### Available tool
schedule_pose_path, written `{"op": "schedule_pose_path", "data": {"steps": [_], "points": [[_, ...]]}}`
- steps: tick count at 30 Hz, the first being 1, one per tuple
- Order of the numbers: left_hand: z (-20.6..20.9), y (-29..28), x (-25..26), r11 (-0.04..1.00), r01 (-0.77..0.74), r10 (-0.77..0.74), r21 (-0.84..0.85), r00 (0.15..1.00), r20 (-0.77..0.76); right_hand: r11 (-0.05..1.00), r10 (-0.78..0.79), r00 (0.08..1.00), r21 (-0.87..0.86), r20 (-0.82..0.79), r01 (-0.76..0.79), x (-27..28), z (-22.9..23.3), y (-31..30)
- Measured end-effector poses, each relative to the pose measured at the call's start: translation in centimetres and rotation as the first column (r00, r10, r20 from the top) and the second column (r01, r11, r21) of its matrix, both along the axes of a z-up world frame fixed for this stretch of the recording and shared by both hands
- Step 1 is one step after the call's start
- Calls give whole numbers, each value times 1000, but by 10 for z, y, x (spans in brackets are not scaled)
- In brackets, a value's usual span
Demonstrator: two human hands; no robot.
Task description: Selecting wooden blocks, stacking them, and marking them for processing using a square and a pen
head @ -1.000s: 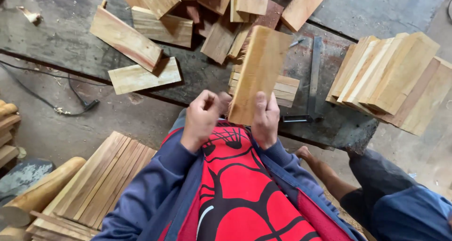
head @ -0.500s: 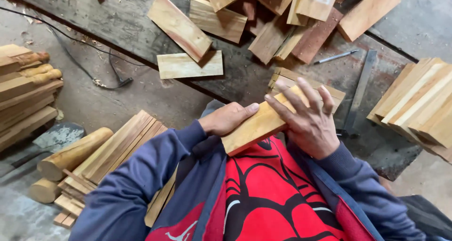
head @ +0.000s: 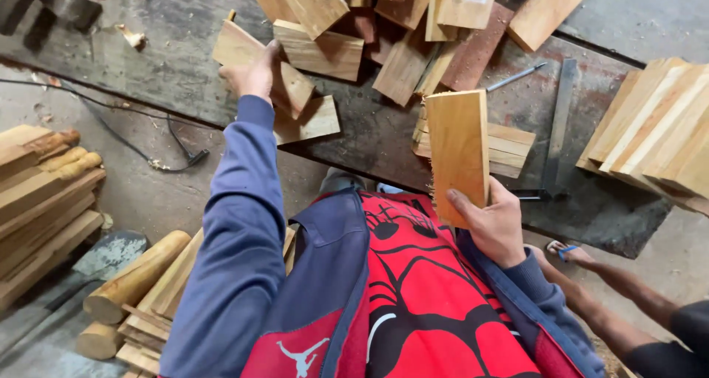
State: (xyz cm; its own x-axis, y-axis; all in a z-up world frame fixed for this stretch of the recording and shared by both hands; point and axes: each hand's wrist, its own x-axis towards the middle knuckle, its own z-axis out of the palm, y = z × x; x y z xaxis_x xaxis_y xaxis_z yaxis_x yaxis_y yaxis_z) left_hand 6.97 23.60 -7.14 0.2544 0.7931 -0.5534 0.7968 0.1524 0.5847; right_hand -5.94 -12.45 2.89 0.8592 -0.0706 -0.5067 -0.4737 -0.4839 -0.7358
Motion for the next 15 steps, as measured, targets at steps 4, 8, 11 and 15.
{"op": "schedule_pose_path", "data": {"steps": [4, 8, 11, 15], "points": [[-27, -2, -12, 982, -139, 122, 127, 983, 134, 971, -139, 989, 192, -42, 144, 1, -5, 1], [-10, -41, -58, 973, -22, 181, -231, 693, 698, 885, -286, 951, 350, -115, 308, 6, 0, 4], [36, -80, -77, 954, 203, 39, -219, 642, 766, 822, -315, 937, 450, -151, 349, 9, -3, 8], [85, -124, -84, 885, 421, -44, -197, 498, 866, 712, -368, 908, 568, -199, 413, 3, -6, 3]]}}
